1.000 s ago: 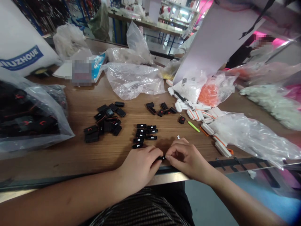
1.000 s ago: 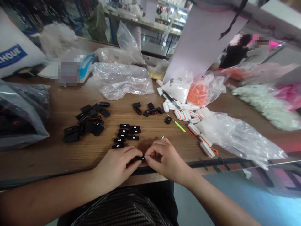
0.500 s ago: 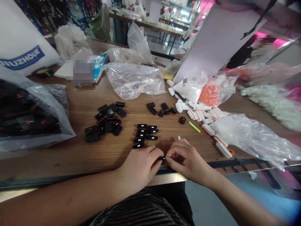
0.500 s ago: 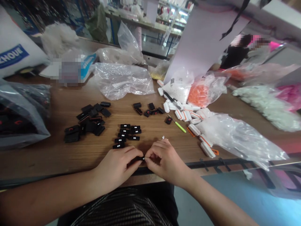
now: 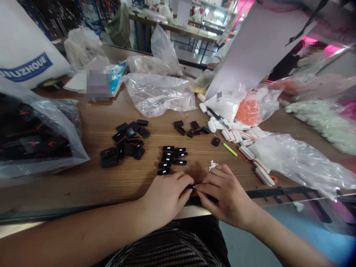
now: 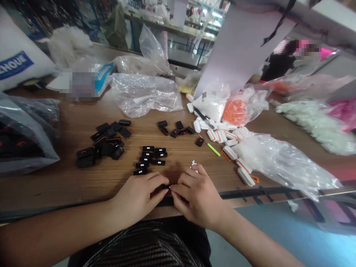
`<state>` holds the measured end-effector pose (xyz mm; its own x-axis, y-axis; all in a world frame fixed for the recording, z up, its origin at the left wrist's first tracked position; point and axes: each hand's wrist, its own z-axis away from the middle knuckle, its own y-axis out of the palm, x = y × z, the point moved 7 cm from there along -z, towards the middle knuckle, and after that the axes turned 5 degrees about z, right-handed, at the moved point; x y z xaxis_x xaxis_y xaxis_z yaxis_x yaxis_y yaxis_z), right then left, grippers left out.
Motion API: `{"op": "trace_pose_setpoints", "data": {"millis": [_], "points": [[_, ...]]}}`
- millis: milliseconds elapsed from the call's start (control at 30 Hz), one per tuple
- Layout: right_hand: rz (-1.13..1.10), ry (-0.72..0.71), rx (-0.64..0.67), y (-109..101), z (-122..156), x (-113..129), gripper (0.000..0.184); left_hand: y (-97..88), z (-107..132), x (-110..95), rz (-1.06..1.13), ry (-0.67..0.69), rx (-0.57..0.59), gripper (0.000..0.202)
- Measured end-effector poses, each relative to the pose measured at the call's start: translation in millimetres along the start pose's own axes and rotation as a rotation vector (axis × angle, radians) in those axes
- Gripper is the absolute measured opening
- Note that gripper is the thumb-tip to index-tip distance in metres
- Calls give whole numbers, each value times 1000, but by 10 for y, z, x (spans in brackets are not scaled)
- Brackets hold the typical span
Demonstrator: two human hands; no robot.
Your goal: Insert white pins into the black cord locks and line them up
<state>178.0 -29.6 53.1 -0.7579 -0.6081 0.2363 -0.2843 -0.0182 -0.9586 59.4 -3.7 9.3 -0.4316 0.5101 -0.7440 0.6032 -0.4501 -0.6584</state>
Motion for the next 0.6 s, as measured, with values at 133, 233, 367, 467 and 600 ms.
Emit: {"op": "trace_pose_setpoints", "data": {"millis": [133,233,367,467,600], "points": [[4,-13,12,16,9,-11,15,-9,-3,-10,7,-9,11,9],[-104,54,16,4,27,-116,12,-12,-4,-18,5,2,6,8],[-68,92,-6,8,50,-193,13,-3,-8,-12,-2,15,-3,9],[-44,72,23,53,25,-200,7,-24,5,-44,1,43,-25,11],[-10,90,23,73,-97,-283,8,-108,94,-260,-31,254,-115,15]]}}
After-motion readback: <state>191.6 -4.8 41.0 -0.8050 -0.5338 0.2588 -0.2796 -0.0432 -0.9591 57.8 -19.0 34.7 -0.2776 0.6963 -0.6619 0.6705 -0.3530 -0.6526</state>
